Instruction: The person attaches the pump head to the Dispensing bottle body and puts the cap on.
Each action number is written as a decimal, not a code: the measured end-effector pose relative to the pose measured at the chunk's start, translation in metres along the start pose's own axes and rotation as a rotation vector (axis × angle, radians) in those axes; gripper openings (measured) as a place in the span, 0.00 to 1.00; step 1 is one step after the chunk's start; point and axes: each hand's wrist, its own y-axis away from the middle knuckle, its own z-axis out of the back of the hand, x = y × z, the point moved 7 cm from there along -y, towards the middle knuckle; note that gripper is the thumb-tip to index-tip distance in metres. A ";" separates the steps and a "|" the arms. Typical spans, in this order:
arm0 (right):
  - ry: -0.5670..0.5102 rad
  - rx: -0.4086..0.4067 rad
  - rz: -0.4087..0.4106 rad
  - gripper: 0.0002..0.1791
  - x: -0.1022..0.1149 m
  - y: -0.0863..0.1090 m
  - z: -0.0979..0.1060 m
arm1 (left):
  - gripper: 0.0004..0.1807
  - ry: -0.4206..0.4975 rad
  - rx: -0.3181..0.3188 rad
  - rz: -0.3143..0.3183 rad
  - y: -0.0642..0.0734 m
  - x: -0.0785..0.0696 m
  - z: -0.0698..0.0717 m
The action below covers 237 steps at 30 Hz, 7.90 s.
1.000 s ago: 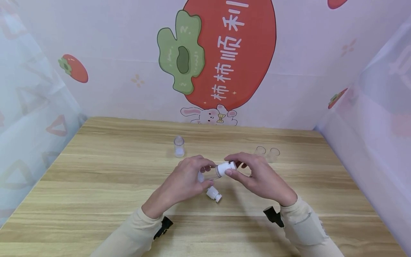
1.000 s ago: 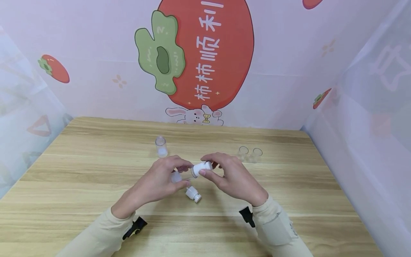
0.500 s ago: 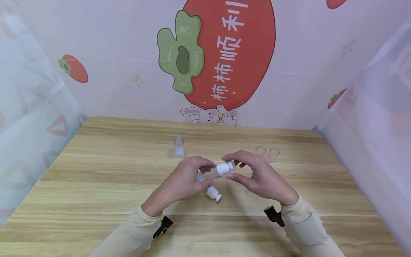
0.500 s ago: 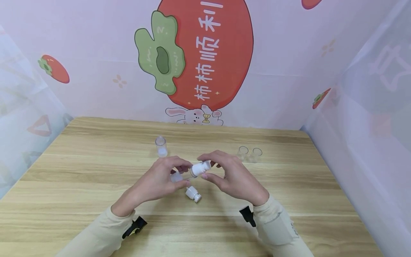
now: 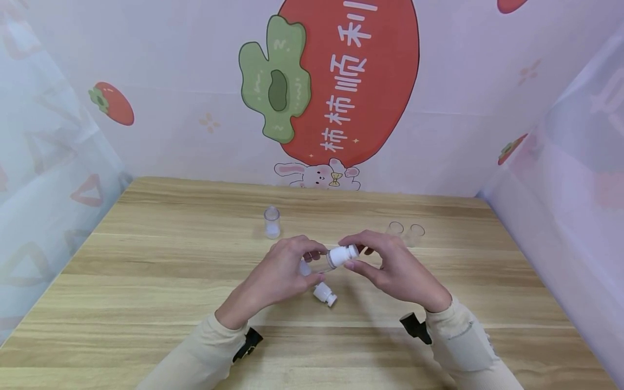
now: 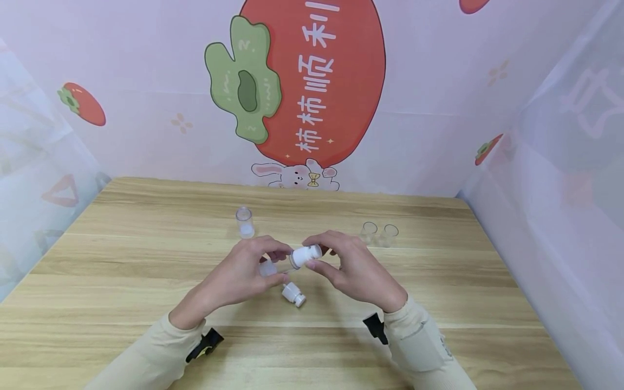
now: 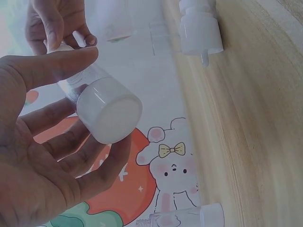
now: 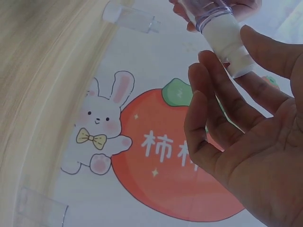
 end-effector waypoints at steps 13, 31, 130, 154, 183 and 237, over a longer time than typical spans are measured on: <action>0.017 0.009 -0.094 0.10 -0.005 0.000 -0.002 | 0.20 -0.055 -0.025 -0.014 0.001 -0.005 0.002; -0.010 0.025 0.019 0.23 0.001 0.000 0.001 | 0.19 0.011 0.016 0.021 0.000 0.000 -0.002; 0.043 0.022 -0.056 0.26 -0.010 0.006 0.021 | 0.19 -0.081 -0.041 0.016 0.003 0.001 0.002; 0.375 0.088 -0.442 0.24 -0.097 0.006 0.051 | 0.19 -0.050 -0.009 0.032 0.001 0.002 -0.003; 0.565 0.257 -0.516 0.23 -0.145 0.002 0.039 | 0.18 -0.059 0.005 0.051 0.000 0.004 -0.005; 0.186 -0.051 -0.324 0.19 -0.057 0.010 0.049 | 0.19 -0.066 -0.009 0.080 -0.002 0.011 -0.002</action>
